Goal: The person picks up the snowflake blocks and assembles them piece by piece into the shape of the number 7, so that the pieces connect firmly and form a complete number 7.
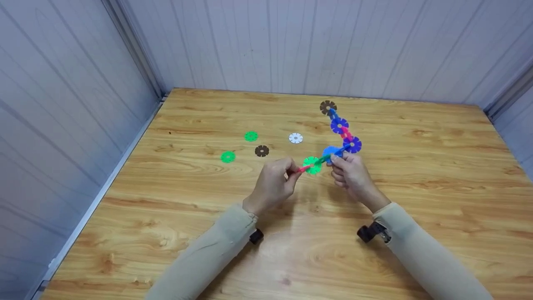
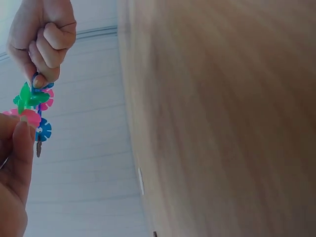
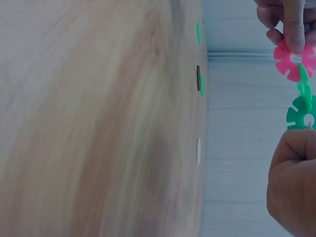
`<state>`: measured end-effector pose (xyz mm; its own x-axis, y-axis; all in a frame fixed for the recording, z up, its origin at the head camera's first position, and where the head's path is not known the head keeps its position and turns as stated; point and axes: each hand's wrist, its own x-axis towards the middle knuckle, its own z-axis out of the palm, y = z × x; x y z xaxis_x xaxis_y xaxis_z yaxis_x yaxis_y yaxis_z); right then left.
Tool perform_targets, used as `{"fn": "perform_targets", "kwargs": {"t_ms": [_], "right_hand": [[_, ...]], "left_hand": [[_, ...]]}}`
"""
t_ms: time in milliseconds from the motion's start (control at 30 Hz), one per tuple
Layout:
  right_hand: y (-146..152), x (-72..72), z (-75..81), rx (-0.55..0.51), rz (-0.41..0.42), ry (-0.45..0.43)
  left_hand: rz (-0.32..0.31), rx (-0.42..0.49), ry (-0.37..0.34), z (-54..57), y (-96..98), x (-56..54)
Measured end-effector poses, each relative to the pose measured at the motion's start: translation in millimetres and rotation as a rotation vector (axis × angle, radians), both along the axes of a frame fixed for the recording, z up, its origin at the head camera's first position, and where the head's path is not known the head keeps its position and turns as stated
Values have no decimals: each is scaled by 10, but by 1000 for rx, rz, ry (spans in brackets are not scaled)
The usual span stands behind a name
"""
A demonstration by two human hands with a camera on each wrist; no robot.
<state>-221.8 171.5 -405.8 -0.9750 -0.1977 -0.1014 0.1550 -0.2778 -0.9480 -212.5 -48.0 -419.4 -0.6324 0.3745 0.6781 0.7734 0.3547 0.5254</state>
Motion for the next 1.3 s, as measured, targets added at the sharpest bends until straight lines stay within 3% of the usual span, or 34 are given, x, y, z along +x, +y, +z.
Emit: {"fn": "perform_targets", "kwargs": {"t_ms": [233, 600, 833, 1033, 1300], "right_hand": [[25, 10, -62, -8, -8, -27], [50, -29, -41, -34, -26, -4], [77, -50, -28, -4, -25, 11], [111, -83, -30, 7, -37, 32], [129, -103, -24, 39, -30, 46]], "left_hand": [[3, -19, 9, -4, 44, -5], [49, 6, -85, 15, 64, -22], [69, -61, -184, 45, -12, -79], [130, -171, -271, 73, -157, -155], [218, -243, -466, 42, -448, -307]]}}
